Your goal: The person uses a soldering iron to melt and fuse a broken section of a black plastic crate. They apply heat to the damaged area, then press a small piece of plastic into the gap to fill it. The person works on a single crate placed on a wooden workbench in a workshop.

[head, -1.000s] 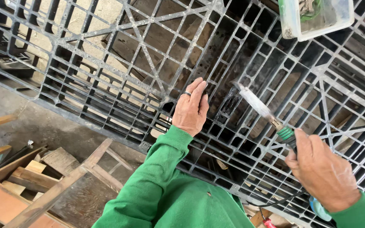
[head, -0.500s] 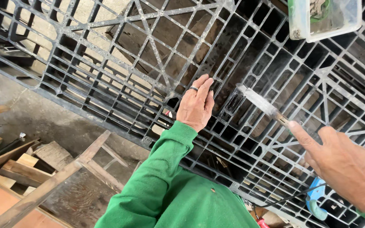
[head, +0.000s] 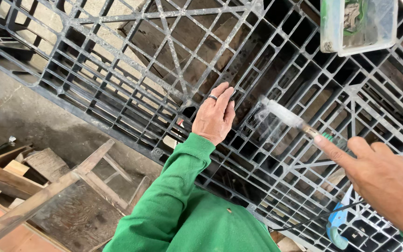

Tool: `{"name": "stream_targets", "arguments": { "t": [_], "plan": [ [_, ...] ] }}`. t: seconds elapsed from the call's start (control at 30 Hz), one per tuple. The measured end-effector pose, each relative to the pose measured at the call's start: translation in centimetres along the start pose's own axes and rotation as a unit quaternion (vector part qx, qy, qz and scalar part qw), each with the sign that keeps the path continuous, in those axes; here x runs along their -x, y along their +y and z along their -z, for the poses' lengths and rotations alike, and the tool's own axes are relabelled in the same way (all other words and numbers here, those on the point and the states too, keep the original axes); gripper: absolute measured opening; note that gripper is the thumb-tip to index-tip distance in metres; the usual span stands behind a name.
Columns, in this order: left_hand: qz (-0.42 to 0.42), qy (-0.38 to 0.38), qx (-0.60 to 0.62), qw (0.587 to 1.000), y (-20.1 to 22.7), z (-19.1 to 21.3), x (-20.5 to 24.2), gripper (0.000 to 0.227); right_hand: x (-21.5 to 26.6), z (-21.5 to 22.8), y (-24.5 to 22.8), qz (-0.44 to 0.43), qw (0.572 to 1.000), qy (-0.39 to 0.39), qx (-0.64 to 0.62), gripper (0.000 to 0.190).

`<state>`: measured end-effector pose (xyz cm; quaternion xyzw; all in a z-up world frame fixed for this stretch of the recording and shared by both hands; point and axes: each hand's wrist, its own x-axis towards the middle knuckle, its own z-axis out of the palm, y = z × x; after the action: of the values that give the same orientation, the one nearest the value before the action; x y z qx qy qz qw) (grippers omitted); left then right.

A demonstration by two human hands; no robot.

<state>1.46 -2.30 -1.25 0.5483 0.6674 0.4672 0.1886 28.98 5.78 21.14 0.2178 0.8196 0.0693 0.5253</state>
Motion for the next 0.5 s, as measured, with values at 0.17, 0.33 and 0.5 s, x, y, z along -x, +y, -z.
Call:
{"name": "stream_targets", "arguments": {
  "t": [0.17,0.33,0.5],
  "plan": [
    [-0.001,0.002,0.015,1.000,0.2,0.2,-0.3,0.032,0.3,0.7,-0.3,0.010,0.996,-0.031,-0.087,0.100],
    [-0.007,0.001,-0.001,1.000,0.4,0.2,-0.2,0.033,0.0,1.3,-0.4,-0.041,0.998,0.022,-0.041,0.094],
    [0.014,-0.017,0.008,1.000,0.5,0.7,-0.4,0.032,-0.2,1.4,0.0,-0.041,0.999,0.004,-0.034,0.092]
  ]
}}
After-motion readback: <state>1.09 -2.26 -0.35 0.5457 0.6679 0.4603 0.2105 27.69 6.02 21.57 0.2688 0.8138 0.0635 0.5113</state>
